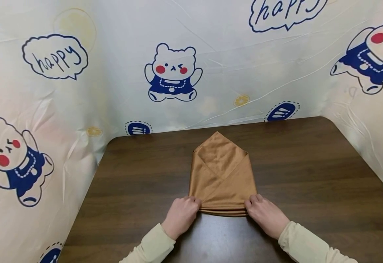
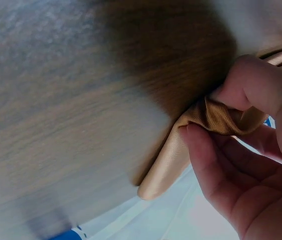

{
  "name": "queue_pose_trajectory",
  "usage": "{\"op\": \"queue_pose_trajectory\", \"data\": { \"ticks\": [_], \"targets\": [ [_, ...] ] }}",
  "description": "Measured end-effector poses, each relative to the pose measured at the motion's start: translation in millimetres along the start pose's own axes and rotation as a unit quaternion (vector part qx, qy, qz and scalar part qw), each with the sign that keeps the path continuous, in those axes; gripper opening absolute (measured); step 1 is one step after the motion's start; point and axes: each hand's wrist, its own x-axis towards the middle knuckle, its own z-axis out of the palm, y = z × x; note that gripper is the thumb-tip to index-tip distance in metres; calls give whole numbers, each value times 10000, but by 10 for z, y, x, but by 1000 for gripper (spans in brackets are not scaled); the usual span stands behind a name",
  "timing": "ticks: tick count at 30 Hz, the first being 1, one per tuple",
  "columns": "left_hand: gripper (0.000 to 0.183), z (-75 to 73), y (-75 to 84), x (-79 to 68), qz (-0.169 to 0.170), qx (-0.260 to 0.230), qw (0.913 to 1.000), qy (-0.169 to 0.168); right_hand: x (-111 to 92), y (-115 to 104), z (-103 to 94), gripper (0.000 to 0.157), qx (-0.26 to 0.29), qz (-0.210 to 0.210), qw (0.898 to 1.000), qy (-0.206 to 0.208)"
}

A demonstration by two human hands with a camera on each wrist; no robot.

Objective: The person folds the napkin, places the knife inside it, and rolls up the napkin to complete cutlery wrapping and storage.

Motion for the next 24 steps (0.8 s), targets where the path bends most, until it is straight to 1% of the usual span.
{"op": "queue_pose_trajectory", "data": {
  "ticks": [5, 11, 17, 22, 24],
  "targets": [
    [18, 21, -55, 31, 191, 47, 9998, 71, 5, 14, 25, 27, -86, -17, 9999, 90],
    [17, -24, -60, -4, 401, 95, 9991, -86, -10, 18, 17, 26, -221, -115, 9996, 137],
    [18, -28, -32, -3, 340, 237, 9991, -126, -21, 33, 7, 26, -207, -175, 9996, 57],
    [17, -30, -1, 15, 355, 302, 9981, -396, -14, 39, 39, 26, -197, -260, 9994, 93],
    [16, -24, 7, 18, 342, 329, 9979, -444, -12, 39, 52, 26, -259, -292, 9991, 156]
  ]
}}
